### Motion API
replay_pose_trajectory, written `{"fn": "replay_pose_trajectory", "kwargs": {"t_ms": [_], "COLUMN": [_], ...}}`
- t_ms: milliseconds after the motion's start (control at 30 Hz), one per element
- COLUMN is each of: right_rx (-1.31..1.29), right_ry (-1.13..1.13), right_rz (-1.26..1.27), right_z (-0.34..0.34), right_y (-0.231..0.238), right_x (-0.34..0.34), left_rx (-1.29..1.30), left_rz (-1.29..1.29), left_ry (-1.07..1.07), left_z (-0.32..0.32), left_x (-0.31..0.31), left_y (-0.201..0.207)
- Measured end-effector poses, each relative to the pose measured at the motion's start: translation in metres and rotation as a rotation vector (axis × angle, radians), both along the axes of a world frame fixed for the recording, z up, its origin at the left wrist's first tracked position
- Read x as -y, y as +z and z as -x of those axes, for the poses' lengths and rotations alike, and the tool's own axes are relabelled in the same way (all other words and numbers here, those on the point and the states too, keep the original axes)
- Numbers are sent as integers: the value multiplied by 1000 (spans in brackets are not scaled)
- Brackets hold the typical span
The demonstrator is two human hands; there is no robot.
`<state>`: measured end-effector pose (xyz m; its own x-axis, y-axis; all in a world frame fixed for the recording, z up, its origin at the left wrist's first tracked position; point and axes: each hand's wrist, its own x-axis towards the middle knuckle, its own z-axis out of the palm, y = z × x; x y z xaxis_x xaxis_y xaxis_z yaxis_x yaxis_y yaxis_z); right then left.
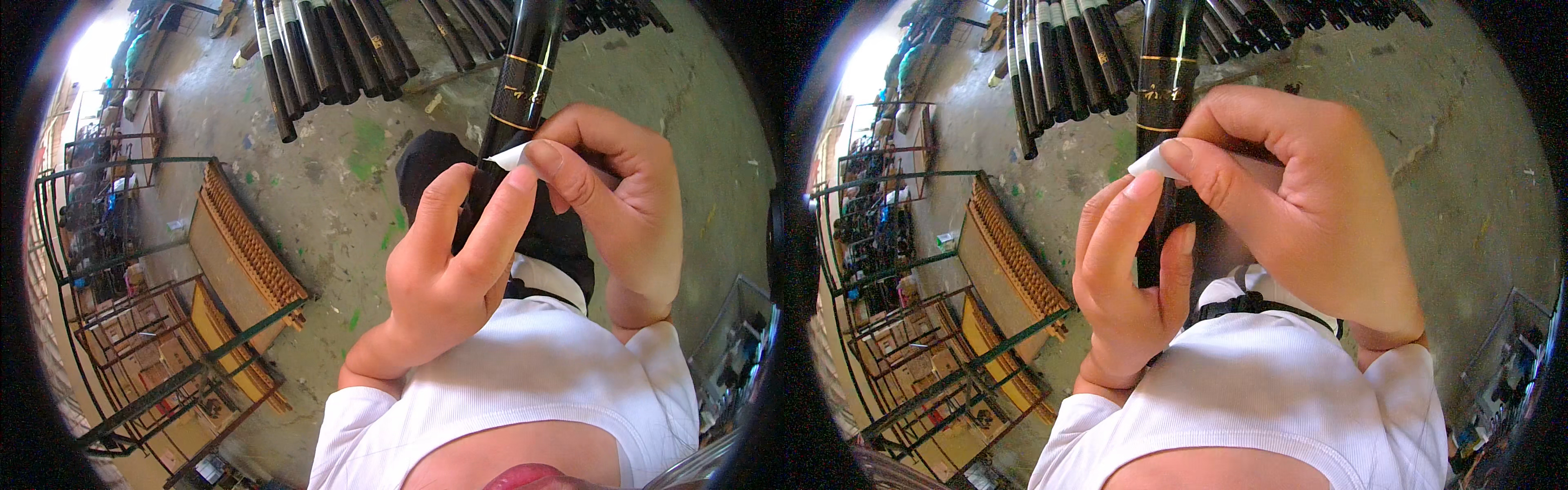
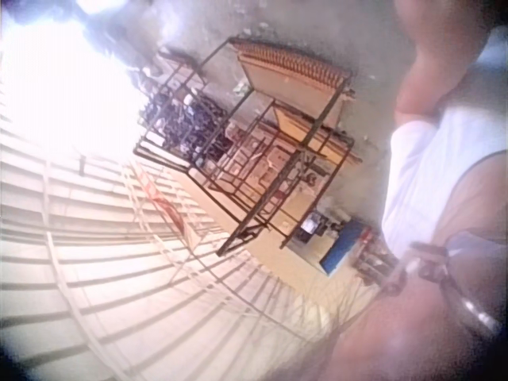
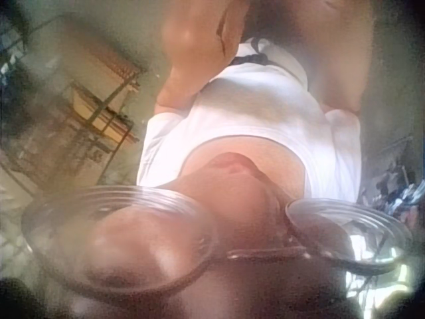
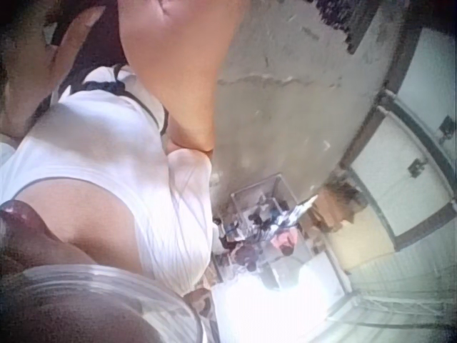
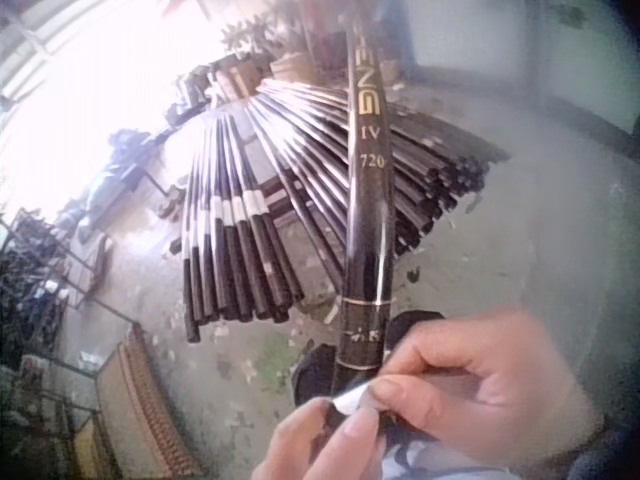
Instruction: The person wraps white adhesive tape around the ends of black carbon fiber tubes and places them back into a pile on the floor.
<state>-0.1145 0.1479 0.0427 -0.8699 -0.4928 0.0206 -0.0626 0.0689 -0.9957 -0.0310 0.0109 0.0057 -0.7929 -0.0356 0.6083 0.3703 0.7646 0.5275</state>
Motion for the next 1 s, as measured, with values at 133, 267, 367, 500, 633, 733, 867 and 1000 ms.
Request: {"fn": "replay_pose_trajectory", "kwargs": {"t_ms": [133, 267, 367, 500, 633, 733, 867, 1000], "right_rx": [52, 48, 24, 13, 15, 34, 23, 28], "right_ry": [-10, -17, -20, -6, 8, 3, -2, -1], "right_rz": [1, 2, -8, -31, -28, -28, -22, -12], "right_z": [-1, -3, -3, -3, -3, -3, -3, -2], "right_y": [2, 4, 2, 3, 3, 5, 4, 4], "right_x": [-2, -3, -5, -9, -11, -12, -13, -13], "left_rx": [-36, 5, 91, 16, -44, -48, -51, -41], "left_rz": [15, -8, -12, -117, -175, -183, -146, -155], "left_ry": [0, -38, -52, -57, -64, -74, -77, -93], "left_z": [2, 0, -4, 1, 2, 3, 4, 4], "left_x": [-1, -1, -2, -7, -10, -10, -9, -10], "left_y": [2, 3, 6, 3, 0, -1, 0, -1]}}
